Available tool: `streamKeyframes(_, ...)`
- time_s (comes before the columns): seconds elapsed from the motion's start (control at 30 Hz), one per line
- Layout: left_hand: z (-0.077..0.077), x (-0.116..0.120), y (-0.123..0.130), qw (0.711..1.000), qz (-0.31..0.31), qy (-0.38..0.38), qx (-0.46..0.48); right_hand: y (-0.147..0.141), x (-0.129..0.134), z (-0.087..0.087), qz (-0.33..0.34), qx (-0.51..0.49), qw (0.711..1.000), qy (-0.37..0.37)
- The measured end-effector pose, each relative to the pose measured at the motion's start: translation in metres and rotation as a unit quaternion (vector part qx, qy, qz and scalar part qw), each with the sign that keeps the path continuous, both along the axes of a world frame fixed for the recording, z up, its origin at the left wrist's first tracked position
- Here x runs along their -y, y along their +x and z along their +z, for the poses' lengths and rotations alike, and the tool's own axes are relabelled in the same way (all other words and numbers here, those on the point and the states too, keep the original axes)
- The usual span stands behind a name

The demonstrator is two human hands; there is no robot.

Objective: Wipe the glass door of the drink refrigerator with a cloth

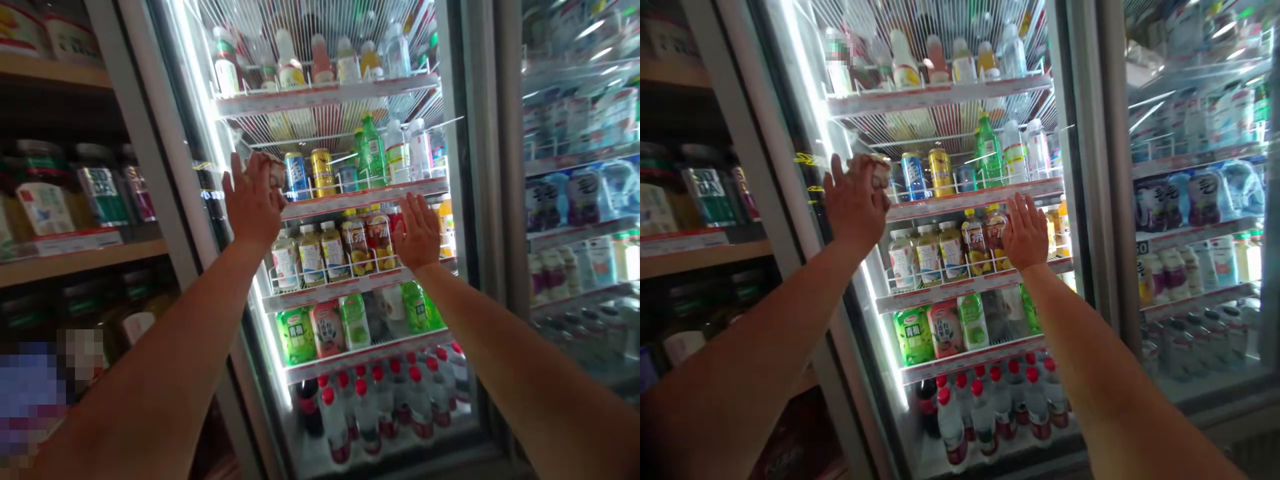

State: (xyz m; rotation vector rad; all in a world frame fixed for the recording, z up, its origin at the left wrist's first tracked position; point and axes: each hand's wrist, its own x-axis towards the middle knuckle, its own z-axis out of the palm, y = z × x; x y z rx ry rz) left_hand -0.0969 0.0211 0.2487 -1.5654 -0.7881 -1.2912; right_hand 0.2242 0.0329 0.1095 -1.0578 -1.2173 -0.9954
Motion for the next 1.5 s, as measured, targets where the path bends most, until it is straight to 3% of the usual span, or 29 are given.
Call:
streamKeyframes(0.1,-0.027,-0.007,0.014,0.999,-0.037,0.013,-0.029,0.0,0.002,0.0,-0.004,-0.001,1.0,-0.009)
streamKeyframes(0.2,-0.073,-0.007,0.04,0.988,-0.046,0.019,-0.144,-0.001,0.002,0.0,-0.008,-0.002,1.0,-0.01)
streamKeyframes(0.27,-0.1,-0.002,0.052,0.963,-0.048,0.019,-0.265,-0.002,0.002,0.0,-0.014,-0.004,1.0,-0.007)
streamKeyframes(0.33,-0.111,0.003,0.057,0.932,-0.033,0.011,-0.362,-0.003,0.002,0.0,-0.018,-0.009,1.0,-0.007)
streamKeyframes(0.37,-0.109,0.004,0.055,0.924,-0.021,0.007,-0.382,-0.003,0.003,0.001,-0.018,-0.009,1.0,-0.009)
streamKeyframes(0.43,-0.094,0.006,0.045,0.934,0.005,-0.001,-0.356,-0.003,0.004,0.001,-0.017,-0.008,1.0,-0.018)
streamKeyframes(0.53,-0.06,0.001,0.025,0.982,0.012,-0.018,-0.185,-0.002,0.008,0.002,-0.015,-0.011,0.998,-0.052)
streamKeyframes(0.6,-0.047,-0.005,0.018,0.997,-0.007,-0.023,-0.07,-0.001,0.01,0.002,-0.016,-0.014,0.997,-0.08)
streamKeyframes(0.67,-0.05,-0.008,0.021,0.999,-0.019,-0.037,-0.032,0.002,0.01,0.002,-0.02,-0.016,0.994,-0.102)
streamKeyframes(0.73,-0.065,-0.004,0.033,0.996,-0.01,-0.072,-0.046,0.005,0.008,0.002,-0.022,-0.012,0.994,-0.11)
streamKeyframes(0.87,-0.091,0.013,0.062,0.964,-0.029,-0.173,-0.198,0.007,0.008,0.002,-0.006,0.0,0.995,-0.099)
streamKeyframes(0.97,-0.081,0.014,0.069,0.949,-0.033,-0.195,-0.244,0.007,0.011,0.002,0.006,-0.007,0.994,-0.106)
streamKeyframes(1.1,-0.051,0.007,0.068,0.988,0.022,-0.134,-0.069,0.007,0.013,0.002,0.042,-0.002,0.993,-0.109)
streamKeyframes(1.2,-0.056,0.008,0.081,0.994,0.042,-0.098,-0.001,0.008,0.012,0.001,0.057,0.004,0.994,-0.089)
streamKeyframes(1.3,-0.086,0.01,0.105,0.987,0.034,-0.108,-0.111,0.008,0.011,0.001,0.054,0.007,0.996,-0.076)
streamKeyframes(1.4,-0.112,0.009,0.123,0.935,-0.008,-0.147,-0.323,0.008,0.01,0.001,0.054,0.004,0.995,-0.081)
streamKeyframes(1.5,-0.107,0.005,0.121,0.88,-0.035,-0.157,-0.446,0.009,0.008,0.0,0.059,0.005,0.995,-0.078)
